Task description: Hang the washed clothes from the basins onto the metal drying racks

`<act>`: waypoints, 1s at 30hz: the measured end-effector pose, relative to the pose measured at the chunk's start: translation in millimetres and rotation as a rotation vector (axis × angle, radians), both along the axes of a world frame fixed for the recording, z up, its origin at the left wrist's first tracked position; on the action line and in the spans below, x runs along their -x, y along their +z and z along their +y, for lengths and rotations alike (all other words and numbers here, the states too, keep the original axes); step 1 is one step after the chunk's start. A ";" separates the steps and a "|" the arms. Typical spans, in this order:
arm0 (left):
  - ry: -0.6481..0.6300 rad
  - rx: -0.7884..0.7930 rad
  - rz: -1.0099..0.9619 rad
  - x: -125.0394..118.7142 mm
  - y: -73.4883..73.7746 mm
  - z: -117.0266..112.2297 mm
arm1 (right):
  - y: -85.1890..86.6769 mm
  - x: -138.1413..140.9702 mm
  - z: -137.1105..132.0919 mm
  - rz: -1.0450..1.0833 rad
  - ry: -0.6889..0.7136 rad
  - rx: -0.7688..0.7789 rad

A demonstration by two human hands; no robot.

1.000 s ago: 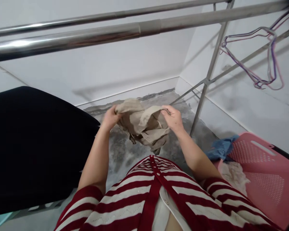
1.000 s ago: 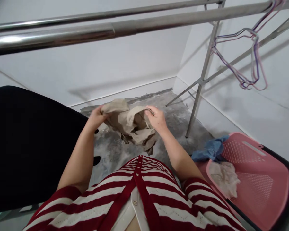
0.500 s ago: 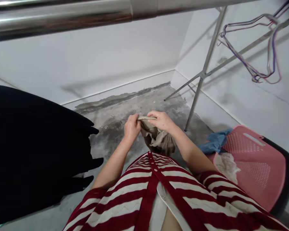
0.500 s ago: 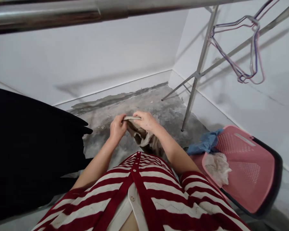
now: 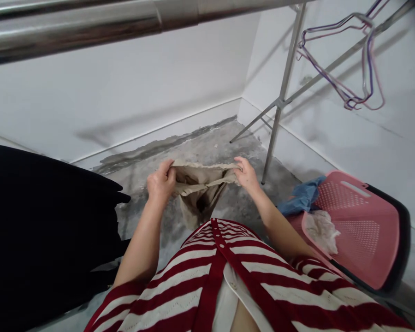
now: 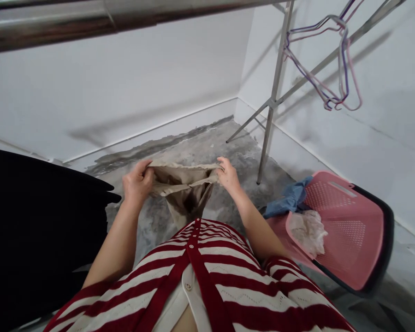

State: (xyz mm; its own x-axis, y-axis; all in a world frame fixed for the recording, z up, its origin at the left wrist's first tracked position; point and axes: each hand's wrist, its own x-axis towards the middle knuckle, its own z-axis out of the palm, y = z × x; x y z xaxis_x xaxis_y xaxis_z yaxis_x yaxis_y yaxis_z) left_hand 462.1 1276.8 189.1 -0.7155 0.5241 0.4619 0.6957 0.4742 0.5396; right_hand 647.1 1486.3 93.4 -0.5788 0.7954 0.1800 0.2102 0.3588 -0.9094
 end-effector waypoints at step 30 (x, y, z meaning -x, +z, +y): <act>-0.017 0.374 -0.296 -69.8 -71.9 -23.3 | 165.3 -145.0 182.7 -0.151 -0.823 -0.748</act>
